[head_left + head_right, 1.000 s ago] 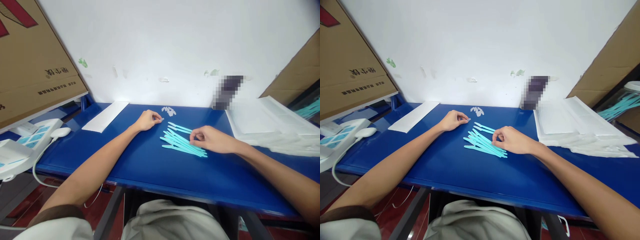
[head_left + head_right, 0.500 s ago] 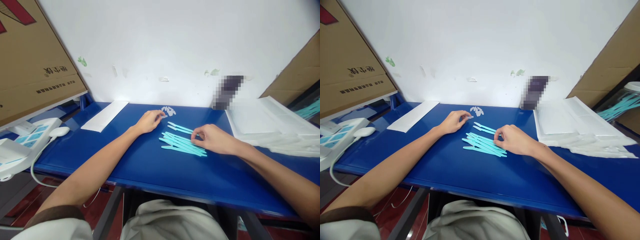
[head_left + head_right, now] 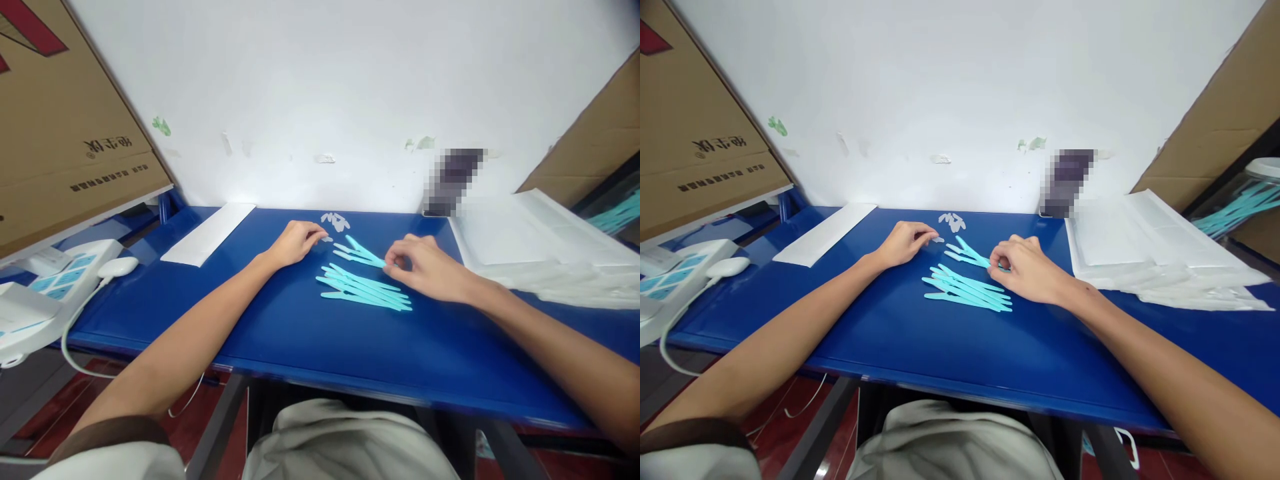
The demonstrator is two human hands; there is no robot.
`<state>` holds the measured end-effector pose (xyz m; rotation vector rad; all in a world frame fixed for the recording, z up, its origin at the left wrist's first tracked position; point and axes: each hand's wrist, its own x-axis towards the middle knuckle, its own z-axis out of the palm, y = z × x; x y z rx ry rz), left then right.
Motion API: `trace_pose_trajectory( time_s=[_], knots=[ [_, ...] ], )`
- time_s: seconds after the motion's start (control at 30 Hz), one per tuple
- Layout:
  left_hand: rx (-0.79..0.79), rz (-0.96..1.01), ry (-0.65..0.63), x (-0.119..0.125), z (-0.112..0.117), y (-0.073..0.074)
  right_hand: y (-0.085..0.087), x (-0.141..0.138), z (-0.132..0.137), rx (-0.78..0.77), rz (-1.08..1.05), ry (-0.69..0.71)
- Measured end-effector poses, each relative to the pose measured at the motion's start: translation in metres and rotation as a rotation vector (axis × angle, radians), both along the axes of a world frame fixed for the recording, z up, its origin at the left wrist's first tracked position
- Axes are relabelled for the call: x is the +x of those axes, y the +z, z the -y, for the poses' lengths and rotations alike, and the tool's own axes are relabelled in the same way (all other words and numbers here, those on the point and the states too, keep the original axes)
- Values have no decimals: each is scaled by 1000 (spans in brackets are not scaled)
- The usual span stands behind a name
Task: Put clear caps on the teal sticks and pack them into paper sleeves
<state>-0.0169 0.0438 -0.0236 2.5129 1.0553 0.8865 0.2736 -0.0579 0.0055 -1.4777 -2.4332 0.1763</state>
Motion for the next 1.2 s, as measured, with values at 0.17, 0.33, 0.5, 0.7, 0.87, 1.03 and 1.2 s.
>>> trace_pose_trajectory(
  time_s=[0.17, 0.33, 0.5, 0.7, 0.87, 1.03, 1.2],
  knots=[
    [-208, 237, -19, 3, 1, -1, -5, 6, -6, 54, -129, -61],
    [-311, 286, -25, 5, 3, -1, -7, 10, -10, 40, -204, -75],
    [-350, 310, -50, 8, 5, -2, -7, 12, -13, 137, -135, -47],
    [-310, 306, -41, 8, 4, -3, -12, 17, -17, 184, -105, -17],
    [-324, 338, -30, 7, 2, -4, -12, 18, -18, 160, -107, -4],
    [-358, 381, -40, 11, 6, -4, -10, 15, -16, 157, -124, -5],
    [-312, 410, -73, 17, 9, -1, -8, 11, -12, 161, -157, -11]
  ],
)
